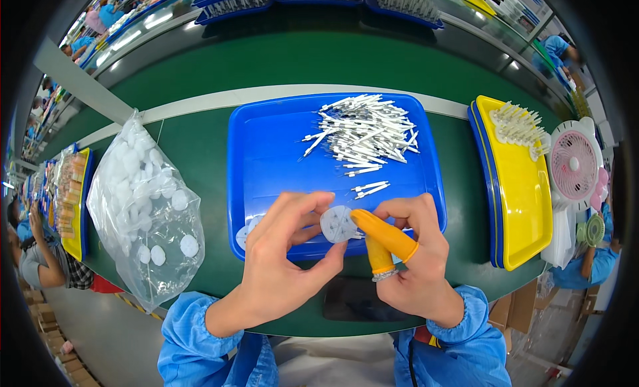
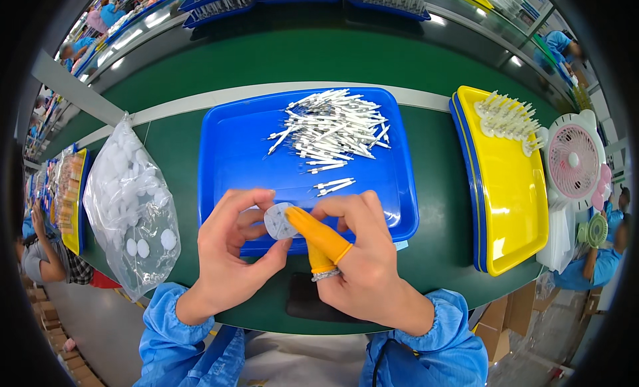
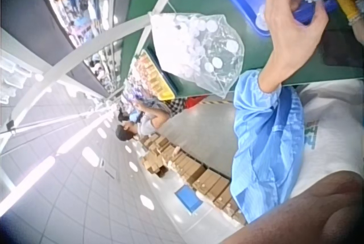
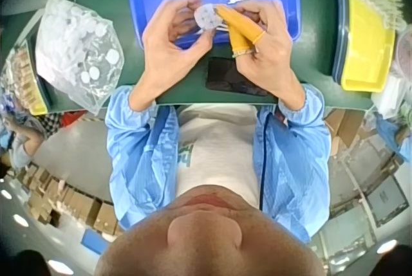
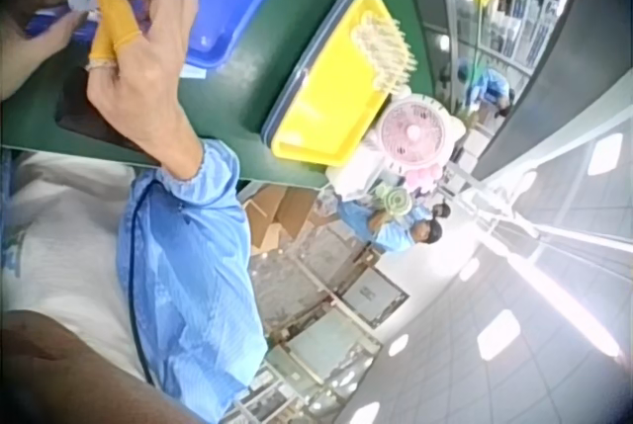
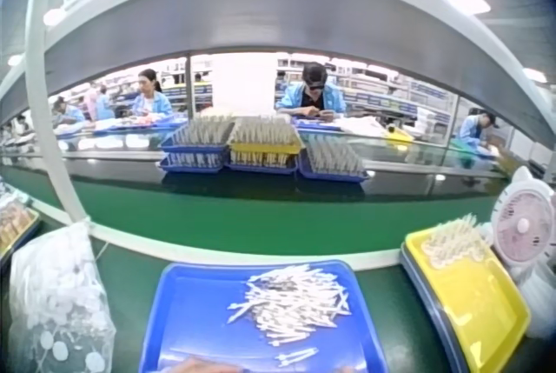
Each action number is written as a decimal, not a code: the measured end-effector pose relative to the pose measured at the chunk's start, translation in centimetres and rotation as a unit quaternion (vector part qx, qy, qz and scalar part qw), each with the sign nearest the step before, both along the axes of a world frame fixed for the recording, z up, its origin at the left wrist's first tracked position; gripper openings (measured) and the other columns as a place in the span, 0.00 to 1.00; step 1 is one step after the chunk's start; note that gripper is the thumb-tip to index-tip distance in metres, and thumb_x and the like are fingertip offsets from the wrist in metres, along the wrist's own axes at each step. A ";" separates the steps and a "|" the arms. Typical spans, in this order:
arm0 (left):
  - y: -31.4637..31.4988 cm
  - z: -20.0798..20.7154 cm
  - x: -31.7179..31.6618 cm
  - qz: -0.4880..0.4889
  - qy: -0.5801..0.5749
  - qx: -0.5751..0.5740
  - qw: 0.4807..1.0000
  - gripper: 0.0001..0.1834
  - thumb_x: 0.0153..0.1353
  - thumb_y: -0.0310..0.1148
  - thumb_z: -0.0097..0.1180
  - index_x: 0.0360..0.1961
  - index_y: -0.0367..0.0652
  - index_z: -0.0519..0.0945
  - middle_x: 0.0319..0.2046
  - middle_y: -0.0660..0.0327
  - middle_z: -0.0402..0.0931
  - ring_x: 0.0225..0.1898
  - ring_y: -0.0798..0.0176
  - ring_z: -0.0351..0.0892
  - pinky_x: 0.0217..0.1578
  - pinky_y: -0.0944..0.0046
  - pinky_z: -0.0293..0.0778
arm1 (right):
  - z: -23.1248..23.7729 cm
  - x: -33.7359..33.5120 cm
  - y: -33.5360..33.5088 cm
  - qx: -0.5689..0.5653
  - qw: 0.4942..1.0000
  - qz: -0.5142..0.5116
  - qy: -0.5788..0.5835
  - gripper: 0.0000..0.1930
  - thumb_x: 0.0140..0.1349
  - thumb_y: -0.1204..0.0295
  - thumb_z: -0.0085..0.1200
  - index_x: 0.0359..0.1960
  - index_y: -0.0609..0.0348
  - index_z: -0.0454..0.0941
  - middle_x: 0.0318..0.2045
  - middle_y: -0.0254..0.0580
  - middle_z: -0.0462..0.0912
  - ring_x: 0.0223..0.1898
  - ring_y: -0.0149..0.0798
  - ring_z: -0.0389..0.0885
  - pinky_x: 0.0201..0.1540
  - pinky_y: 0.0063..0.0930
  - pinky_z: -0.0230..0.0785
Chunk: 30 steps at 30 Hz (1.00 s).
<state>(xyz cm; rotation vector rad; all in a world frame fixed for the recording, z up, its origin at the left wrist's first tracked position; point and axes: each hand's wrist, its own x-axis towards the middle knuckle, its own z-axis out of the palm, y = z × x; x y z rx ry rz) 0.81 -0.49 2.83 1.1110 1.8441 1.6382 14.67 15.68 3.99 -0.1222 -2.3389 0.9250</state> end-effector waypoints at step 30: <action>-0.1 0.1 0.5 -0.021 0.090 -0.043 0.995 0.36 0.55 0.15 0.74 0.66 0.36 0.78 0.54 0.54 0.78 0.57 0.55 0.89 0.56 0.57 0.91 | -0.2 -0.1 0.1 0.017 0.997 0.052 -0.055 0.27 0.35 0.88 0.60 0.44 0.69 0.91 0.49 0.49 0.80 0.44 0.51 0.72 0.44 0.43 0.67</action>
